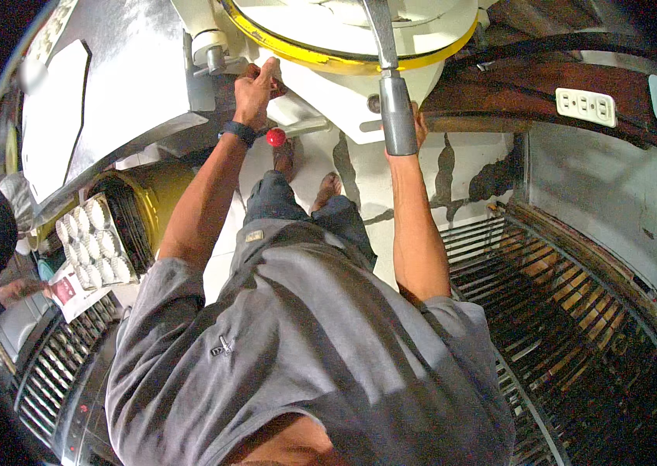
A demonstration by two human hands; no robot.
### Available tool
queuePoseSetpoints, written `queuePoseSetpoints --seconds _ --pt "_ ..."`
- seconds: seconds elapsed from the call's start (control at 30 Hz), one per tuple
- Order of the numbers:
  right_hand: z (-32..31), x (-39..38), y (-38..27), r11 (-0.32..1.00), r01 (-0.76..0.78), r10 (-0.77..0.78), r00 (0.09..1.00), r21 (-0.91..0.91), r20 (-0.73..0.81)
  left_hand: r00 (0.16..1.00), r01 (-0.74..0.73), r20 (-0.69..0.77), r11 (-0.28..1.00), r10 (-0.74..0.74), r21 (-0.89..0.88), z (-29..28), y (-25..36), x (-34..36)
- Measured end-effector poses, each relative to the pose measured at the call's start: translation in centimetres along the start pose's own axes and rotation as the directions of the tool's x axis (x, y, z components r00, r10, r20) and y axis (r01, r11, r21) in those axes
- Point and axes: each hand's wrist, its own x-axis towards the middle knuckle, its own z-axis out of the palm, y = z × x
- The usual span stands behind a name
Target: The person places portions of dough onto a tray by hand, uses a mechanical dough divider to shape the dough, and transfers the shaped dough pieces into individual paper liners on a baking sheet before sliding the sheet onto a cooling rack.
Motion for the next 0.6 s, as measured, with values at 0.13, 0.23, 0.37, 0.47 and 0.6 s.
queuePoseSetpoints --seconds 0.13,0.23,0.37,0.47,0.6 --pt "1.3 -1.1 -1.3 0.999 -0.004 0.007 0.997 -0.054 0.071 0.999 0.016 0.051 0.996 -0.012 -0.087 -0.9 0.2 0.4" --pt "1.9 -1.6 -2.1 0.978 0.026 -0.016 0.999 -0.206 0.051 0.997 -0.020 0.069 0.986 0.032 -0.168 -1.3 0.0 0.5" --pt "-0.1 -0.5 -2.6 0.731 0.343 -0.217 0.936 -0.589 0.276 0.991 -0.068 0.108 0.994 0.078 -0.089 -2.0 -0.6 0.0" --pt "-2.7 0.2 -6.3 0.636 0.488 -0.452 0.864 -0.598 0.224 0.995 -0.066 0.078 0.998 0.065 0.010 -1.7 0.4 -3.2" --pt "9.9 -7.0 -22.8 0.420 0.804 -0.698 0.583 -0.421 0.417 0.788 -0.615 -0.011 0.788 0.615 0.013 -5.1 10.3 -4.7"
